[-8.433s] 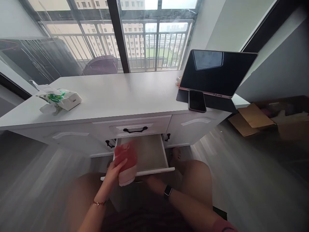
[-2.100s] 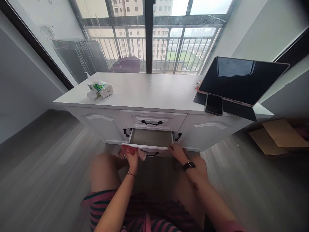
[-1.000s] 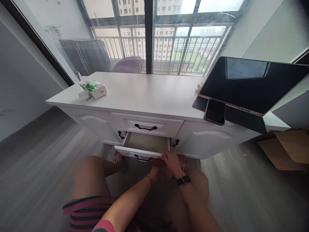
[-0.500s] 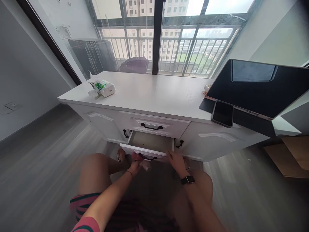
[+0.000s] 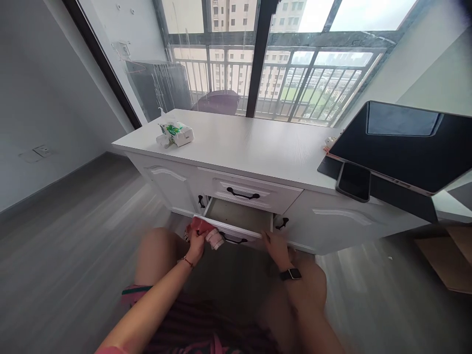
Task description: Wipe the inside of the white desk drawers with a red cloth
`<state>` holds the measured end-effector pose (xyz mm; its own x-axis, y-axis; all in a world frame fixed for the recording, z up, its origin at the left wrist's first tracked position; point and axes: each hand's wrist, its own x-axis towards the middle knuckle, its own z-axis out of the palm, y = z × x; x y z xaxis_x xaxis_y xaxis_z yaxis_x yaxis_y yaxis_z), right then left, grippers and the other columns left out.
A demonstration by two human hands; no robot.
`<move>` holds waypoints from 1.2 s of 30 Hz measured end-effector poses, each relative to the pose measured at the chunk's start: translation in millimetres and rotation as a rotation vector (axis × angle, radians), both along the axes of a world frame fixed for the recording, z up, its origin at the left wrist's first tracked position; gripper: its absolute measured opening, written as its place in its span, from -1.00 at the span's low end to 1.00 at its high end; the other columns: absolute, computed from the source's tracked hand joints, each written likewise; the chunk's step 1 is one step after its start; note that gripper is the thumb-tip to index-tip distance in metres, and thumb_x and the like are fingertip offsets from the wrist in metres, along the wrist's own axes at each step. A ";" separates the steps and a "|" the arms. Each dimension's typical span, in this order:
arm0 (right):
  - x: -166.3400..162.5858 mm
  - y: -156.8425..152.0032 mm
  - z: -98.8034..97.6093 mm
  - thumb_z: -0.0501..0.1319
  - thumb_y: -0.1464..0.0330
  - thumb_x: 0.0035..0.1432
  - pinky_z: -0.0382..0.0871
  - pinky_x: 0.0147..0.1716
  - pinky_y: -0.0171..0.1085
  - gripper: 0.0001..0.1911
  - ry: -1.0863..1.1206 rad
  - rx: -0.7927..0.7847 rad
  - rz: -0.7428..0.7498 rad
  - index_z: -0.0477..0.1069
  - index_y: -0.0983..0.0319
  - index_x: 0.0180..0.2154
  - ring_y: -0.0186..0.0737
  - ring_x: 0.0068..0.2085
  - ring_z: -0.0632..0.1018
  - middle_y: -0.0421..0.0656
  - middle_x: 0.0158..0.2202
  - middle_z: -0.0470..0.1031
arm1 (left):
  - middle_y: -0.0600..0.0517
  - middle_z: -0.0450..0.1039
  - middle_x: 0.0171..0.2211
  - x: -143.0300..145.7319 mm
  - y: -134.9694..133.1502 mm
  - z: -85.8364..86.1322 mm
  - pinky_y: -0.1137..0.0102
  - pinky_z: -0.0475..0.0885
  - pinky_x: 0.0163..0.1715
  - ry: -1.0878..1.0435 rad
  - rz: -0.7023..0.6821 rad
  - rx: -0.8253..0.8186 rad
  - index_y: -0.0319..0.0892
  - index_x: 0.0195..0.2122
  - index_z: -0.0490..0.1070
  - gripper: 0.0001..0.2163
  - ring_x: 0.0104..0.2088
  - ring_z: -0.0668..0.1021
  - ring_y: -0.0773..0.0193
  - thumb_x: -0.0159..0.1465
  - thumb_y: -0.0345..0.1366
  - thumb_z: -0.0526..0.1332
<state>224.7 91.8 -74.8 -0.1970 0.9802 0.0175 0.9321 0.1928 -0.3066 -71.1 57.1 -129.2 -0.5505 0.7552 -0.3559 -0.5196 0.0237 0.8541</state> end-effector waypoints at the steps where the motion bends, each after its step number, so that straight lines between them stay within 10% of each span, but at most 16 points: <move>1: -0.4 0.4 -1.0 -0.16 0.13 0.36 0.16 -0.46 -0.28 -0.44 0.000 0.007 -0.006 0.51 0.26 -0.32 -0.08 -0.38 0.58 -0.01 -0.43 0.58 | 0.10 0.47 -0.37 5.1 -0.5 4.5 0.37 0.39 -0.21 0.002 -0.007 0.011 -0.14 -0.25 0.37 -0.54 -0.35 0.50 0.32 -0.23 -0.46 0.40; 14: -2.5 3.6 -12.5 -0.24 0.07 0.35 0.18 -0.46 -0.27 -0.35 0.102 0.158 -0.016 0.45 0.27 -0.46 -0.14 -0.46 0.52 -0.03 -0.48 0.53 | -0.07 0.57 -0.40 90.4 -7.5 40.8 0.25 0.41 -0.16 -0.231 -0.311 -0.036 -0.23 -0.40 0.47 -0.66 -0.27 0.58 0.11 -0.26 -0.43 0.45; 21: -31.5 -4.8 -9.4 -0.15 0.21 0.37 0.32 -0.14 -0.19 -0.54 0.230 0.279 0.142 0.47 0.25 -0.18 -0.10 -0.15 0.51 -0.01 -0.19 0.54 | 0.02 0.54 -0.48 58.0 -36.6 52.1 0.38 0.41 -0.32 -0.255 -0.356 -0.088 -0.20 -0.47 0.47 -0.78 -0.42 0.55 0.25 -0.20 -0.50 0.36; 26: -73.2 -17.8 -24.2 -0.02 0.34 0.31 0.39 -0.18 -0.26 -0.64 0.178 -0.068 0.422 0.35 0.08 0.07 -0.16 -0.12 0.54 -0.13 -0.03 0.50 | 0.06 0.49 -0.55 23.2 -67.8 48.5 0.42 0.36 -0.45 -0.214 -0.309 -0.151 -0.20 -0.50 0.47 -0.78 -0.51 0.50 0.29 -0.21 -0.56 0.23; 36: -110.3 -4.6 -52.2 0.03 0.32 0.28 0.43 -0.16 -0.20 -0.65 0.161 -0.190 0.297 0.41 -0.01 0.04 -0.10 -0.10 0.57 -0.19 -0.04 0.54 | 0.03 0.52 -0.52 -4.8 -74.2 50.1 0.38 0.41 -0.47 -0.341 -0.293 -0.164 -0.21 -0.57 0.48 -0.83 -0.48 0.52 0.23 -0.27 -0.49 0.26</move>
